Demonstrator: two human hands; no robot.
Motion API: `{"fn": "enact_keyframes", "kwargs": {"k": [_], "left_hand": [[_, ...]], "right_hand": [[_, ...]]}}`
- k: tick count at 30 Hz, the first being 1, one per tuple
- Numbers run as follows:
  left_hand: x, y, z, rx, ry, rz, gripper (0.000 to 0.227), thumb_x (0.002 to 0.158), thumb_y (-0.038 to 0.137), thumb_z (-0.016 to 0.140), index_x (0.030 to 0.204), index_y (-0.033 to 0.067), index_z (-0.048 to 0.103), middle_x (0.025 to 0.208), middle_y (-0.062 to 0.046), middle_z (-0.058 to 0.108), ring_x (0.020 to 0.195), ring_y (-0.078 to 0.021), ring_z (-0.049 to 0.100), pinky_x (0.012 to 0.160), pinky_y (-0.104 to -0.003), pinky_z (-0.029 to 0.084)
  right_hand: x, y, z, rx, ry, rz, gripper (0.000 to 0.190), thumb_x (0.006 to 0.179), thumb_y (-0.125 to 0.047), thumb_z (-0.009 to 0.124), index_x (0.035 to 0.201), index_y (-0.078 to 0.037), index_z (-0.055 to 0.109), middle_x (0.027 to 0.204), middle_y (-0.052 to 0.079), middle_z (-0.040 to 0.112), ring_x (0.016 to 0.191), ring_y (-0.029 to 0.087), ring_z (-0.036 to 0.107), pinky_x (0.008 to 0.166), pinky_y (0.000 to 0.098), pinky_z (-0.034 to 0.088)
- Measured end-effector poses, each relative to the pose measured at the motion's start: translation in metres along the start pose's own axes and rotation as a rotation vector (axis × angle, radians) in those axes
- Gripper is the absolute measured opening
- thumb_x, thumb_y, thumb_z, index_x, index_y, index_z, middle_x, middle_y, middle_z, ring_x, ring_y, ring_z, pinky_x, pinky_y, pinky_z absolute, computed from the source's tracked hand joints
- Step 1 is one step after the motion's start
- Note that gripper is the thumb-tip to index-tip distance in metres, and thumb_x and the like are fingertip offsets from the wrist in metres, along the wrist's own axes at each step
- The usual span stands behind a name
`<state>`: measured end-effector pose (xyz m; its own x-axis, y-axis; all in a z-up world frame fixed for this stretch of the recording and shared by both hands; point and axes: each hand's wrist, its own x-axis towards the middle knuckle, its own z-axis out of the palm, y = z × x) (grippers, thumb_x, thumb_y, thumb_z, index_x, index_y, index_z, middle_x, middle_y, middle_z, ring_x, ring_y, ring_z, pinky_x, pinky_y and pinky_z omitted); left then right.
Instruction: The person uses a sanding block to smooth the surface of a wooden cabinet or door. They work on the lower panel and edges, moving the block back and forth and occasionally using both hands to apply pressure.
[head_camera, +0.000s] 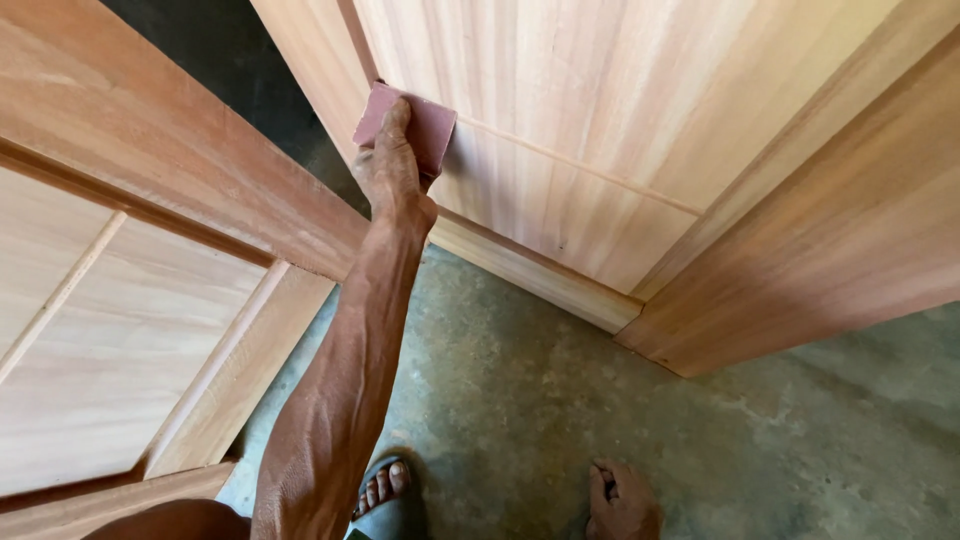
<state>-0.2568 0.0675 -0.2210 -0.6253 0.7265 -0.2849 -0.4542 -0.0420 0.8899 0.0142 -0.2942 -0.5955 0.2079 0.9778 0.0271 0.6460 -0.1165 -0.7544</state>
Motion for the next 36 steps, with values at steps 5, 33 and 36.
{"fn": "enact_keyframes", "kwargs": {"k": [5,33,36], "left_hand": [[-0.009,0.005,0.006,0.074,-0.076,0.027,0.047,0.08,0.025,0.069,0.118,-0.0018,0.062,0.094,-0.017,0.069,0.068,-0.0253,0.067,0.05,-0.031,0.054],[-0.155,-0.08,0.039,0.116,-0.251,-0.21,0.026,0.081,0.016,0.079,0.097,-0.0036,0.072,0.089,-0.014,0.068,0.078,-0.0294,0.068,0.065,-0.044,0.065],[-0.177,-0.093,0.042,0.066,-0.31,-0.152,0.021,0.083,0.017,0.08,0.091,-0.0018,0.074,0.081,-0.012,0.068,0.065,-0.0245,0.064,0.051,-0.037,0.058]], "right_hand": [[0.001,0.008,0.004,-0.042,-0.09,0.066,0.016,0.085,-0.023,0.076,0.095,-0.012,0.081,0.064,0.001,0.071,0.053,0.015,0.061,0.056,0.0289,0.054],[0.009,-0.065,-0.046,-0.163,-0.069,0.173,0.014,0.085,-0.026,0.073,0.096,-0.018,0.075,0.089,0.0,0.071,0.076,0.023,0.068,0.07,0.0348,0.056],[0.013,-0.079,-0.055,-0.159,-0.083,0.198,0.012,0.085,-0.023,0.073,0.094,-0.017,0.076,0.086,0.0,0.072,0.072,0.02,0.067,0.068,0.0326,0.056]]}}
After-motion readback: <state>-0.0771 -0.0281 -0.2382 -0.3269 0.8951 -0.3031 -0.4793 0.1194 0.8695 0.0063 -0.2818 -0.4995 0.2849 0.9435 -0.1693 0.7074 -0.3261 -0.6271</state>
